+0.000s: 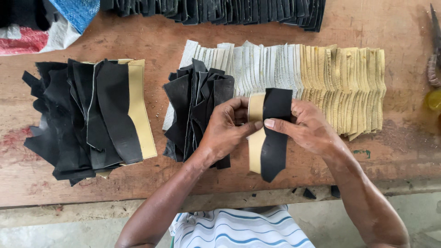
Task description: The person repeatedly picks a black rubber piece and a beige fabric piece, aligns them by hand, and places the paired set into a growing stack on the table. The process is repeated with multiple identical pairs.
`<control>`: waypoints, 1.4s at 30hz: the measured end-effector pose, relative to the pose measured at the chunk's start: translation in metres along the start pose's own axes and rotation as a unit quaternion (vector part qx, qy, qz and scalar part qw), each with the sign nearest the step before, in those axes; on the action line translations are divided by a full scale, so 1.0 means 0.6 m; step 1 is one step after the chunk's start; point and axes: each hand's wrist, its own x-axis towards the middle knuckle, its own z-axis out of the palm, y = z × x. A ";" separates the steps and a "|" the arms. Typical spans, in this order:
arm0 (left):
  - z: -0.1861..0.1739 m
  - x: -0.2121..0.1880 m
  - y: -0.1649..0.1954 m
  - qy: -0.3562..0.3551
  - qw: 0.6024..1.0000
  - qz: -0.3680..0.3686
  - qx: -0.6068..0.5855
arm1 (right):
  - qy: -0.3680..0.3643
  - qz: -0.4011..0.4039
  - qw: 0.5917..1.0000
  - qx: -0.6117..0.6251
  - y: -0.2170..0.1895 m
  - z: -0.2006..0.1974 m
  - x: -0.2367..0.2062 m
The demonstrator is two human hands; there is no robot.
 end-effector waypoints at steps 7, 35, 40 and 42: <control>0.000 0.001 0.005 0.017 0.998 -0.019 -0.065 | 0.021 -0.003 1.000 -0.019 -0.009 0.001 -0.012; -0.002 -0.004 0.017 0.027 0.994 -0.033 -0.097 | 0.063 -0.048 0.997 0.008 0.000 0.010 -0.015; -0.002 -0.003 0.016 0.032 0.996 -0.032 -0.073 | 0.056 -0.039 0.998 0.009 -0.006 0.010 -0.015; -0.002 -0.003 0.014 0.027 0.997 -0.014 -0.066 | 0.053 -0.028 0.998 0.009 -0.007 0.012 -0.013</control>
